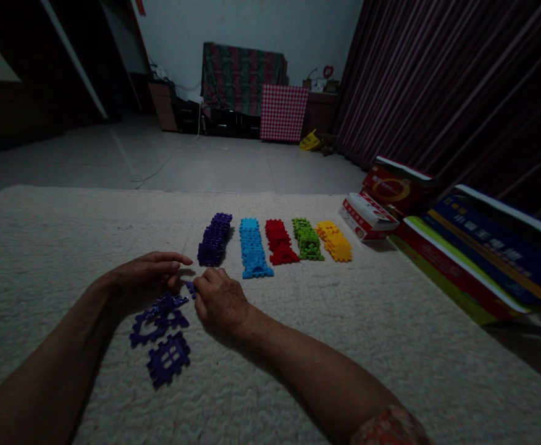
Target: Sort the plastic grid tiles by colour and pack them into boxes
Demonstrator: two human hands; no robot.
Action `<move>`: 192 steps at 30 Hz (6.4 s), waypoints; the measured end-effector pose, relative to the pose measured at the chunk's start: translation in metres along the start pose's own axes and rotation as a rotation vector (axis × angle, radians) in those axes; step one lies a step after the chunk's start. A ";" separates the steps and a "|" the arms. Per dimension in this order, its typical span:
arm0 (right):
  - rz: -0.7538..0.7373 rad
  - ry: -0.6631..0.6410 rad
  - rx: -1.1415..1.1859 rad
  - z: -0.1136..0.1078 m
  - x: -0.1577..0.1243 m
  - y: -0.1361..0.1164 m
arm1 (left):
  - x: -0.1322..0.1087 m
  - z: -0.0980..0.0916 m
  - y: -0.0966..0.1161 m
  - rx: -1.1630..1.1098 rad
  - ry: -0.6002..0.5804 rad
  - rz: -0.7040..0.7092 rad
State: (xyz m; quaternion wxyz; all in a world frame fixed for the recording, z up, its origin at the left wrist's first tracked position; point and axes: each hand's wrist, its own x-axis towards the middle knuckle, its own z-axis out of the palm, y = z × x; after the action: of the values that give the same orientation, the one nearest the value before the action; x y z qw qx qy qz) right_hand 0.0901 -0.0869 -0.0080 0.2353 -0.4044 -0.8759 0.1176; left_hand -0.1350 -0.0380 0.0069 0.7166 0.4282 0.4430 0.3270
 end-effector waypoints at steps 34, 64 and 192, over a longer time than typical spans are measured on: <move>-0.147 -0.071 0.263 -0.016 -0.001 -0.023 | 0.011 -0.019 0.007 -0.166 0.095 0.194; 0.366 0.034 0.656 -0.029 0.025 0.022 | 0.017 -0.020 0.003 -0.170 0.053 0.200; -0.032 -0.225 -0.088 -0.057 0.005 -0.015 | 0.015 -0.018 0.005 -0.167 0.050 0.205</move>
State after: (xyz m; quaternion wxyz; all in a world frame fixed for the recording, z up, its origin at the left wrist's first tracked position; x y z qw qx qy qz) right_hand 0.1063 -0.0921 0.0484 0.1196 -0.3844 -0.9075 0.1199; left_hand -0.1457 -0.0171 0.0019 0.7013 0.4017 0.3859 0.4448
